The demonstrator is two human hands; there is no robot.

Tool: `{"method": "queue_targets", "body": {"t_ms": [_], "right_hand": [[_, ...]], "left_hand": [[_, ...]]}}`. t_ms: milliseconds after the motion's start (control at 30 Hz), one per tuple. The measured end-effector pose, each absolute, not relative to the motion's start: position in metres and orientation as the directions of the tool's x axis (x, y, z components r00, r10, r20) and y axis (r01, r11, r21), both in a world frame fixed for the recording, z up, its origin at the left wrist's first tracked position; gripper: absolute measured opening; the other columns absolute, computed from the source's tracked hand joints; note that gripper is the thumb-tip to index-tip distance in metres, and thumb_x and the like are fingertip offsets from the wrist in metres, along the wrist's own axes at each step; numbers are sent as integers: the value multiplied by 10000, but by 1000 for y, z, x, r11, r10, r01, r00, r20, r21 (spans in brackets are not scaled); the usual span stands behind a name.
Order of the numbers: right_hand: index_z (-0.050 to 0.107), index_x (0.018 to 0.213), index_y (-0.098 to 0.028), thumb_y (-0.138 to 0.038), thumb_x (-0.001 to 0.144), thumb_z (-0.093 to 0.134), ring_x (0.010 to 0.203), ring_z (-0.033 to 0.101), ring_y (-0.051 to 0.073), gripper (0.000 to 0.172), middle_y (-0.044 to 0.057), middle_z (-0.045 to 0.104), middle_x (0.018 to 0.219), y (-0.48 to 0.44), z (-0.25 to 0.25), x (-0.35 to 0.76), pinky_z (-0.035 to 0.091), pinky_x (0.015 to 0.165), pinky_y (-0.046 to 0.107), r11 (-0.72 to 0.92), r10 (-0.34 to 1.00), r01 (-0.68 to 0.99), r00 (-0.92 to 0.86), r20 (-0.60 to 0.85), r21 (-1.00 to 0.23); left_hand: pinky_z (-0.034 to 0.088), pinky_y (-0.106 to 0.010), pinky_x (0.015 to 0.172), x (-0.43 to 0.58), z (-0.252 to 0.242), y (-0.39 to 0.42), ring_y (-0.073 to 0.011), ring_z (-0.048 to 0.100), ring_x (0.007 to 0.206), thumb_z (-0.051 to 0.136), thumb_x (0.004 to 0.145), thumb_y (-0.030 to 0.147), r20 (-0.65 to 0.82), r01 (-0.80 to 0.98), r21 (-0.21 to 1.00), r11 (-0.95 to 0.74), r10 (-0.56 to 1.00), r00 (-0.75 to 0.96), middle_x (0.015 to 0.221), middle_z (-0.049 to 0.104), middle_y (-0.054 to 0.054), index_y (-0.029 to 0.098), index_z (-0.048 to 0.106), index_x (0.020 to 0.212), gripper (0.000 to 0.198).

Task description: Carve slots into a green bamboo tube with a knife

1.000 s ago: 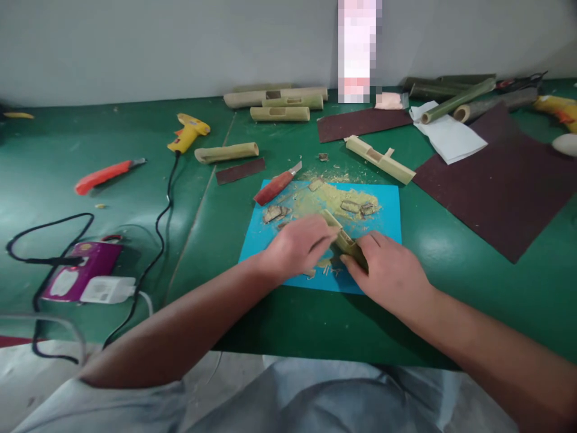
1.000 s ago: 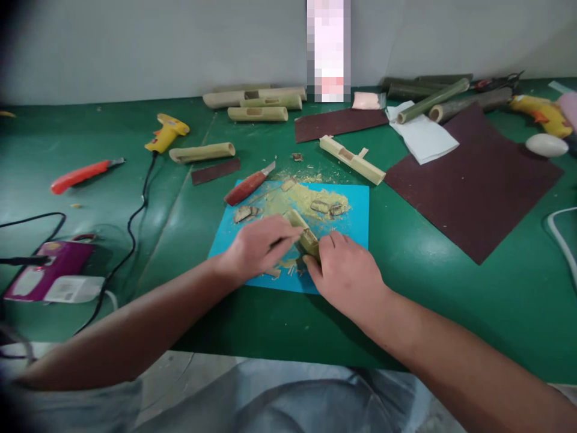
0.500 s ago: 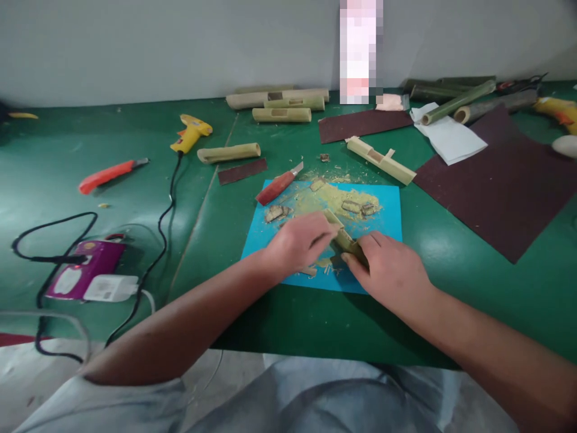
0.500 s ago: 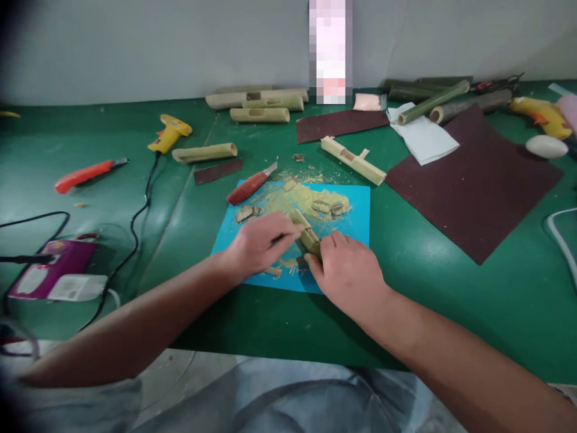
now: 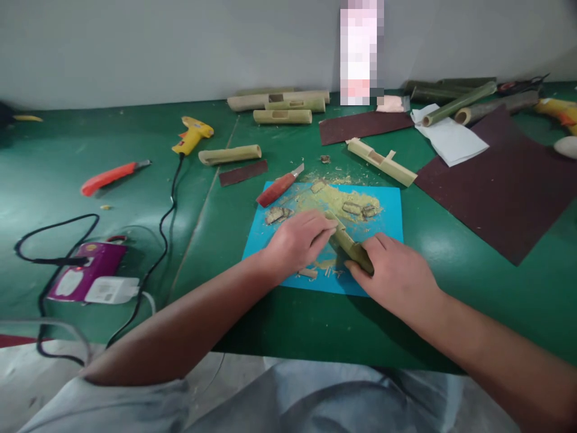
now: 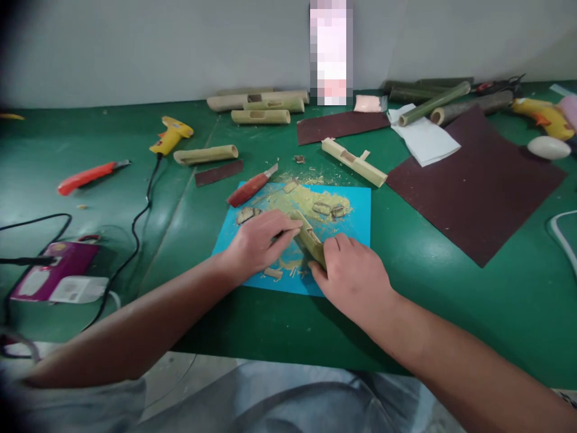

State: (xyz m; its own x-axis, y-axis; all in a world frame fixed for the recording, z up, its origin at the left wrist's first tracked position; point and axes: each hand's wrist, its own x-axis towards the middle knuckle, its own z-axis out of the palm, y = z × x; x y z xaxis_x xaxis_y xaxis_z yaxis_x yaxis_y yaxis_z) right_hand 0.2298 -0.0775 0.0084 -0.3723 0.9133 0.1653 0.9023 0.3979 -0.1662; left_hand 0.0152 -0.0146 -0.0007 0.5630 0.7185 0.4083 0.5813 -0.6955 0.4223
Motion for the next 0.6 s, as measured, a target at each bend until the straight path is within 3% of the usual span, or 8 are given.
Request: {"method": "queue_targets", "body": {"t_ms": [100,233,367,500,600], "right_hand": [[595,805,-180,-414,925,574,663,577,178,264,47,618,754,-78,6,229,274,561,312,375,923,906,-347,164,-195],[599,810,-181,-394,933,555,659,573,173,250,46,622,752,-77,6,227,269,558,309,367,929,903,-344,135,-224],[602,807,-179,-404,939,547,660,575,173,267,52,630,770,-77,7,226,277,558,309,351,936,908,-332,120,-230],[591,792,-190,-370,929,560,649,571,171,228,37,620,741,-78,6,225,277,558,310,361,932,902,-339,130,-237],[591,794,-188,-407,922,578,648,571,170,254,40,623,755,-78,5,225,275,555,311,370,927,900,-342,153,-230]], "left_hand": [[504,-301,716,16,0,-15,-163,624,772,503,1006,219,411,631,429,-646,762,500,817,671,-49,151,685,914,215],[502,-295,703,20,0,-19,-164,611,763,463,1023,243,378,517,367,-773,632,676,786,656,-40,163,683,930,252],[499,-291,697,21,0,-19,-159,600,749,457,1023,241,414,593,368,-716,698,585,777,644,-41,157,666,885,264],[502,-294,702,22,2,-21,-168,613,765,392,1036,256,294,510,294,-808,584,756,786,649,-42,175,664,864,333],[497,-296,700,22,3,-21,-168,609,762,415,1028,248,357,618,312,-722,692,628,789,648,-50,162,661,856,312]]}}
